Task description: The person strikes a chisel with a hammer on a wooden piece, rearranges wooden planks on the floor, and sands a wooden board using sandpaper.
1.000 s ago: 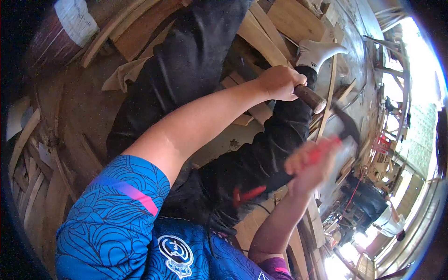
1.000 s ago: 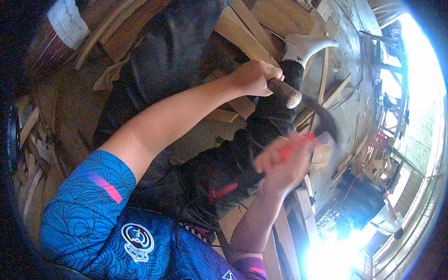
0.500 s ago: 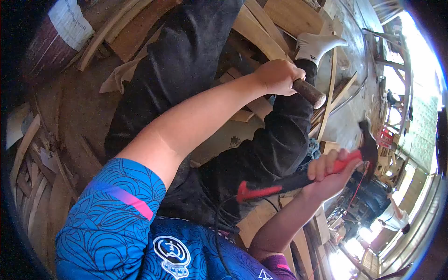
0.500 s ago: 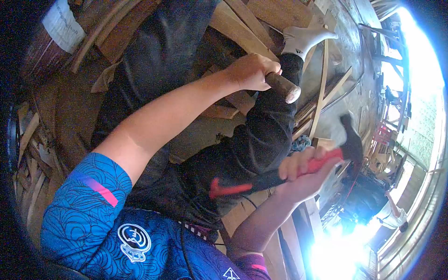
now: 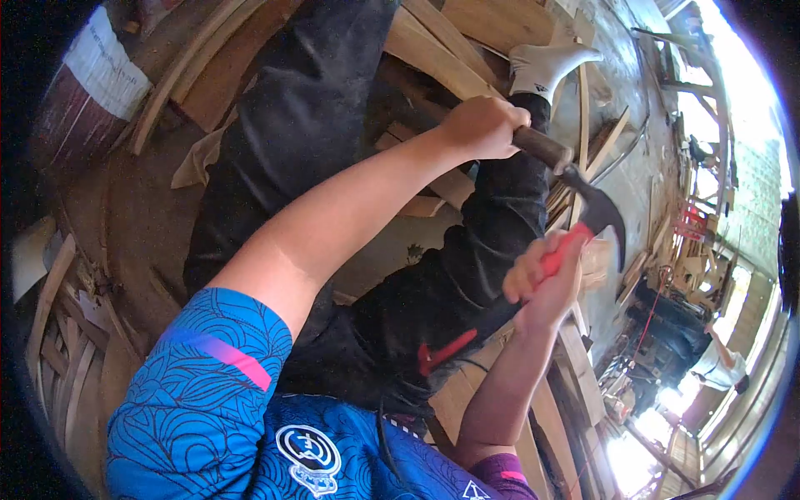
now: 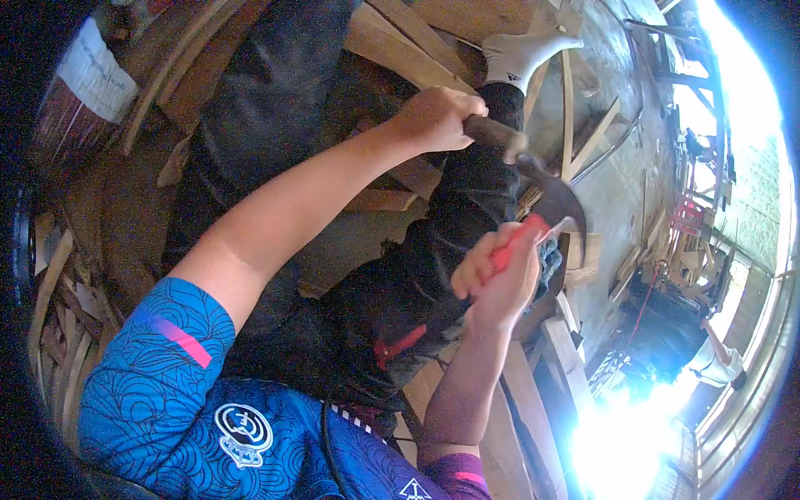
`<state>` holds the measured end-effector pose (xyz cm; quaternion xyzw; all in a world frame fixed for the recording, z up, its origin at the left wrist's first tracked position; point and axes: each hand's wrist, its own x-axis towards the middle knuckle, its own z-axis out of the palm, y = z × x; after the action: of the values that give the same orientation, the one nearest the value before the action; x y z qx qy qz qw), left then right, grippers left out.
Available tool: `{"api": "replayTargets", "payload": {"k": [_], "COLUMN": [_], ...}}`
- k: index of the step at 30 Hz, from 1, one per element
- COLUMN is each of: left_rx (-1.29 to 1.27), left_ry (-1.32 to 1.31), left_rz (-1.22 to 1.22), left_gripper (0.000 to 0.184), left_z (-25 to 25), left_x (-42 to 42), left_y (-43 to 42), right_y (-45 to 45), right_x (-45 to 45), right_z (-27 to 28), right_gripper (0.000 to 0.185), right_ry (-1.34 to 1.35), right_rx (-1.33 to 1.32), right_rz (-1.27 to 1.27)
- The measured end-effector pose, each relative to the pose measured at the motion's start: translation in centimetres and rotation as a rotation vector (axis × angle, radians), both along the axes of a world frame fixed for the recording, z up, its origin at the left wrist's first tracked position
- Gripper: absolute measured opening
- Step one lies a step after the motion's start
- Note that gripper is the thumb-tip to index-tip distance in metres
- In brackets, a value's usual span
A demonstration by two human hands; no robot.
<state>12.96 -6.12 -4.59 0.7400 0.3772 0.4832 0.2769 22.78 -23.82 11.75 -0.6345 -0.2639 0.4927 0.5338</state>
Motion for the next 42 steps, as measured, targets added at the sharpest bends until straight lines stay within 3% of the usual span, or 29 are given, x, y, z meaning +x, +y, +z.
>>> {"api": "replayTargets", "payload": {"k": [2,4,8,9,12,15,18,19,22,25,27,28,31,34,37,40,42], "left_rx": [-0.042,-0.081,-0.031,-0.043,-0.086,-0.054,-0.093,-0.073,-0.084,-0.078,-0.041,-0.029,-0.047,-0.064,-0.051,-0.058,-0.032], "left_ry": [0.033,0.057,0.082,0.091,0.126,0.077,0.153,0.166,0.187,0.14,0.149,0.138,0.134,0.208,0.229,0.246,0.203], "left_rz": [-0.033,-0.048,-0.044,-0.057,-0.07,-0.02,-0.044,-0.054,-0.068,-0.01,-0.024,-0.026,-0.057,-0.059,-0.079,-0.107,-0.085], "left_gripper": [0.03,0.03,0.029,0.029,0.03,0.032,0.033,0.033,0.034,0.036,0.029,0.029,0.029,0.031,0.03,0.028,0.028], "left_z": [0.0,0.2,0.4,0.2,0.4,0.3,0.7,0.7,0.3,0.2,0.3,0.2,0.6,0.2,0.2,-0.1,0.0], "left_x": [-0.3,-0.5,-0.3,-0.1,0.1,-0.3,0.1,0.2,0.1,-0.1,0.0,0.2,0.0,-0.2,0.4,0.5,0.1], "left_y": [-0.2,-0.3,-0.5,-0.4,0.0,-0.2,-0.3,-0.3,-0.3,-0.3,-0.1,0.0,0.1,-0.5,-0.5,-0.4,-0.7], "right_y": [0.0,-0.2,0.0,0.3,0.7,0.3,1.1,1.8,1.1,0.5,0.8,1.4,1.2,0.9,1.5,0.8,0.2], "right_x": [0.3,0.9,1.5,1.1,0.4,2.7,2.9,0.5,1.8,4.1,4.0,1.8,1.4,3.4,2.0,2.6,4.4], "right_z": [0.6,1.5,0.3,-1.0,1.0,2.3,0.2,0.1,1.6,1.9,-0.2,-0.3,1.0,1.9,-0.1,0.6,1.1], "right_gripper": [0.046,0.046,0.047,0.048,0.05,0.048,0.048,0.048,0.048,0.046,0.046,0.046,0.045,0.048,0.049,0.05,0.05], "right_ry": [-0.015,-0.095,0.048,-0.05,0.017,0.123,0.077,-0.106,0.121,0.142,0.227,0.024,0.039,0.115,-0.036,0.044,0.075], "right_rx": [-0.099,0.002,0.208,0.046,-0.188,0.119,0.194,-0.023,-0.164,0.171,0.246,0.03,-0.184,0.112,-0.038,-0.231,-0.043], "right_rz": [0.086,-0.006,-0.144,-0.116,-0.027,-0.061,-0.123,-0.101,0.024,-0.02,-0.077,-0.121,0.017,-0.003,-0.074,0.001,-0.075]}}
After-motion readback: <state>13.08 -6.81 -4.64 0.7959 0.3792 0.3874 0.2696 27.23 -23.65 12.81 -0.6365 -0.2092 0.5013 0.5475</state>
